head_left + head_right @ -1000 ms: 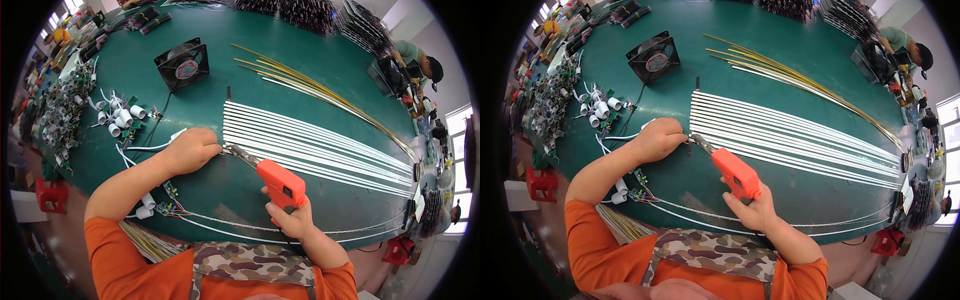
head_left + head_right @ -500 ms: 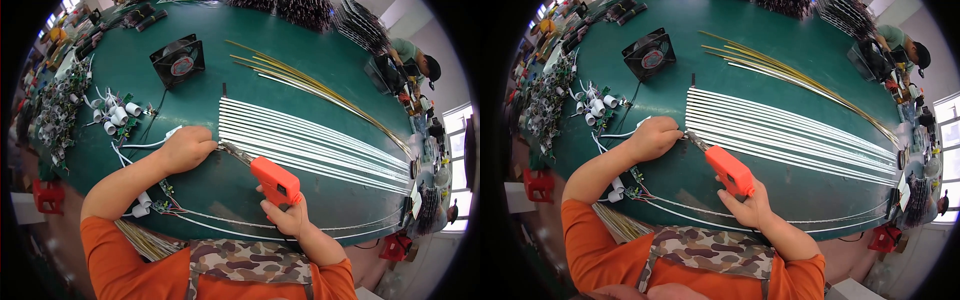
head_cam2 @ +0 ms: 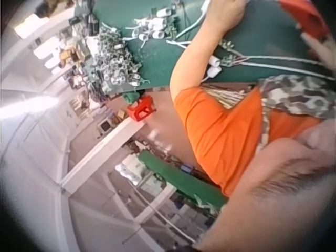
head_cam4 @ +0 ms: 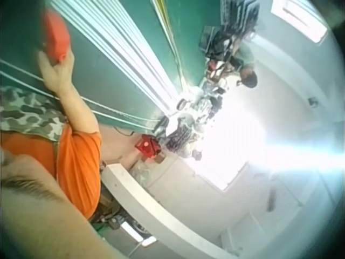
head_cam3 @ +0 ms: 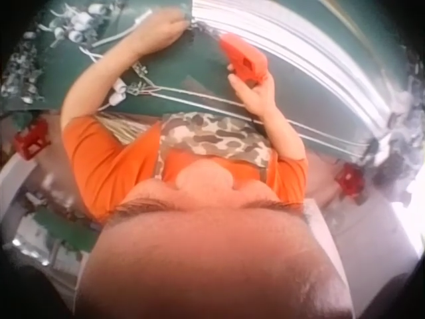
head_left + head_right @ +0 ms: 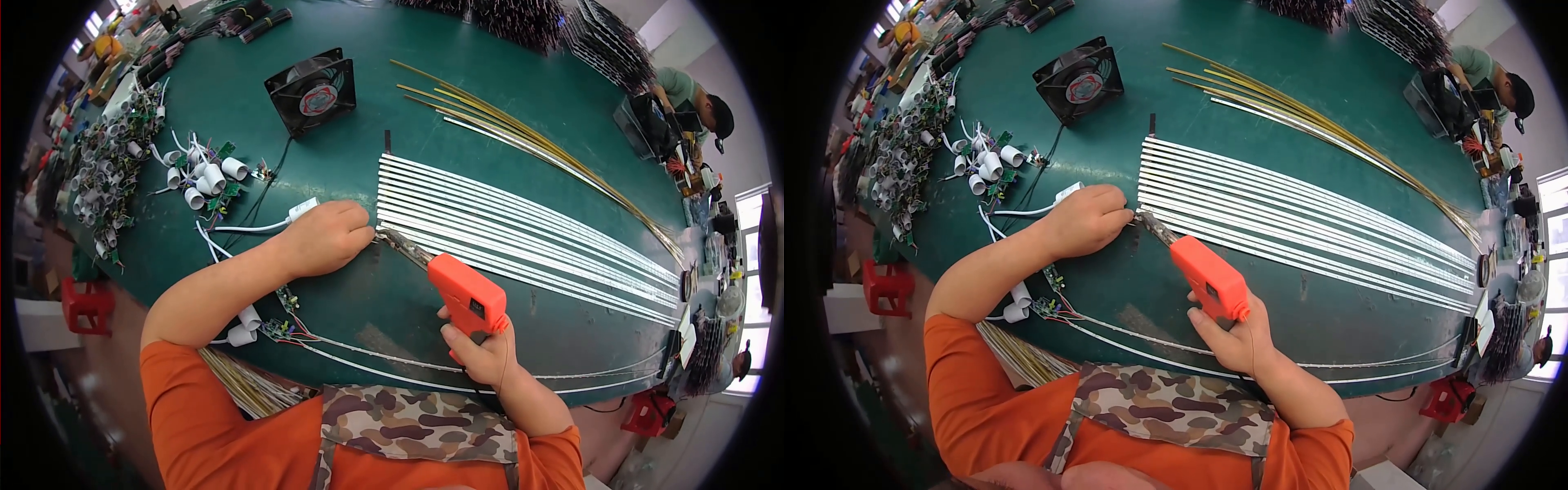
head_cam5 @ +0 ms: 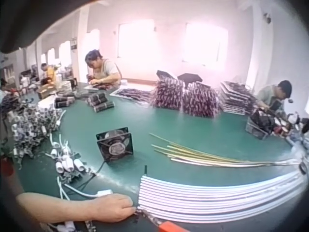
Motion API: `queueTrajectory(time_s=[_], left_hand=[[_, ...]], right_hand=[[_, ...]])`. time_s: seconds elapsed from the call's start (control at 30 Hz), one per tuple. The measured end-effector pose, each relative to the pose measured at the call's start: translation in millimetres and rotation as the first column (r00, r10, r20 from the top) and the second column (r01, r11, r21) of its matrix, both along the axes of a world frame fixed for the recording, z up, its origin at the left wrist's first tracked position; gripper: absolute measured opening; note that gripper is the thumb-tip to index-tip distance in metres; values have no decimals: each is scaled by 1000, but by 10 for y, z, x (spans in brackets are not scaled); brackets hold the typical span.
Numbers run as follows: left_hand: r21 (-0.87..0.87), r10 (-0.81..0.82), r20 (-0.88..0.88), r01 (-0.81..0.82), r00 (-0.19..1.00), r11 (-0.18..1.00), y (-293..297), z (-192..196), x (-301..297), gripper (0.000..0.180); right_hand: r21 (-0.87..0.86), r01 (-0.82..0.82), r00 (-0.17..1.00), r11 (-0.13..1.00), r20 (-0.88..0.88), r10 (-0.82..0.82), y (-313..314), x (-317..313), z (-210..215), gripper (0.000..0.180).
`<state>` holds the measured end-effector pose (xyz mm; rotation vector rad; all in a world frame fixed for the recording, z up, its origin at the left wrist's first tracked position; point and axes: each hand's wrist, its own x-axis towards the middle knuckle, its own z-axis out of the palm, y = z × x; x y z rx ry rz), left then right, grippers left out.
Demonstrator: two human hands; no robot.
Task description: The person assembles LED light strips by applying adhesive to the strips and connecting wires to plastic connectors using a heat gun.
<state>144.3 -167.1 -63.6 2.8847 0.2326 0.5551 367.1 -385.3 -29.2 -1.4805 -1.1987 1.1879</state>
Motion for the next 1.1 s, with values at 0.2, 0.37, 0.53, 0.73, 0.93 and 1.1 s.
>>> queueTrajectory(time_s=[0.2, 0.37, 0.53, 0.73, 0.93, 1.1], left_hand=[[18, 13, 16, -13, 1000, 1000, -15, 19, 24, 8], [24, 13, 9, -13, 1000, 1000, -32, 18, 28, 8], [-1, -9, -48, 9, 999, 1000, -11, 32, 43, 17], [-14, 2, -21, -3, 1000, 1000, 13, 14, 5, 17], [-28, 7, -24, -8, 1000, 1000, 4, 37, -13, 17], [-15, -3, -49, 2, 999, 1000, -21, 57, 23, 19]], right_hand=[[-23, -2, 1000, 1000, -28, 1, -16, 2, -42, 37], [-11, 34, 999, 999, -30, -34, -23, -21, -33, 24], [124, 0, 998, 992, 66, -8, 4, -17, -43, 34], [-6, 58, 998, 998, -11, -58, -39, 54, 5, 36], [112, 71, 994, 991, -87, -61, -23, 30, 29, 36], [129, 54, 997, 990, -56, -47, -56, 63, 25, 41]])
